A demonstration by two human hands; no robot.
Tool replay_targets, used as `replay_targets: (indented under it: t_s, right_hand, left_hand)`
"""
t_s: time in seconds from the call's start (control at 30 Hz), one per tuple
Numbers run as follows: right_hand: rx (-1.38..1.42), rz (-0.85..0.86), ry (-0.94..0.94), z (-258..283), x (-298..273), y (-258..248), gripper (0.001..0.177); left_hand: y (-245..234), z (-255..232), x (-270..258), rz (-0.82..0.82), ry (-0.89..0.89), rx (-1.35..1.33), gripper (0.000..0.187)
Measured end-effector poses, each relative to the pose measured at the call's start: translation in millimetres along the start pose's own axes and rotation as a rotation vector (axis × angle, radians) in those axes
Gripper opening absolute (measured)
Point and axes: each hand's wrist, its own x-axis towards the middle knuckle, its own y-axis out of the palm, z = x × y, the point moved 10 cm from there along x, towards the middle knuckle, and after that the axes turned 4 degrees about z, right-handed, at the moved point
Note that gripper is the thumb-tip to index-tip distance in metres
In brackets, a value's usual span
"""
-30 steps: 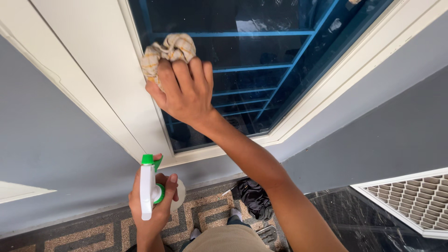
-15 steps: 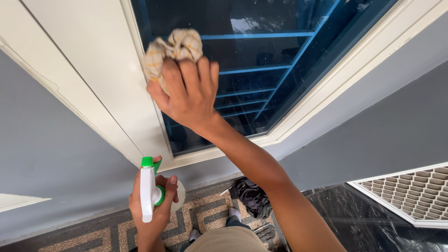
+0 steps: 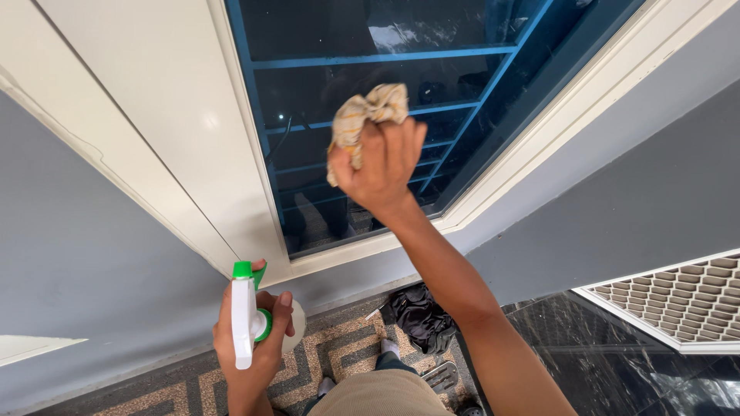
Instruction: The person wipes a glass window using a cloth and a spray bottle, applying spray to the glass and scrubbing the surface and edges.
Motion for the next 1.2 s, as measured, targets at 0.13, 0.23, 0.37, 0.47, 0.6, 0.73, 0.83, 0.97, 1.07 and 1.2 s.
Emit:
replay_targets:
  t_s: [0.13,0.23,0.37,0.47,0.6,0.73,0.83,0.97,1.07,1.2]
  right_hand:
    - [0.000,-0.050,0.067,-38,20,-18,0.029]
    - [-0.027,-0.071,0.212,-71,34,-33,0.022]
    - [0.023,-0.102,0.235,-78,32,-38,0.019]
    - [0.050,-0.091,0.282,-85,12,-37,0.019]
    - [-0.006,-0.037,0.270,-95,-25,-39,0.020]
    - [-0.065,0.047,0.237,-114,-46,-49,0.024]
    - [-0.083,0.065,0.246,-133,-43,-56,0.026]
    - [-0.087,0.070,0.208,-153,-27,-66,0.028]
    - [-0.086,0.055,0.206,-173,-13,-74,0.026]
    - [-0.053,-0.006,0.235,-187,-9,-76,0.023]
  left_hand:
    - [2,-1,4,0.026,0.031,0.005,0.053]
    - [8,-1,7,0.050,0.047,0.006,0.054]
    - [18,1,5,0.082,0.067,-0.008,0.055]
    - [27,3,3,0.095,0.067,-0.002,0.056]
    - [41,4,1,0.111,0.050,0.012,0.057]
    - [59,2,2,0.130,0.045,-0.004,0.057]
    - [76,0,4,0.156,0.058,-0.037,0.057]
    - [93,0,3,0.155,0.051,-0.029,0.057]
    - [110,1,5,0.152,0.037,-0.020,0.056]
    - [134,-2,5,0.170,0.041,-0.021,0.057]
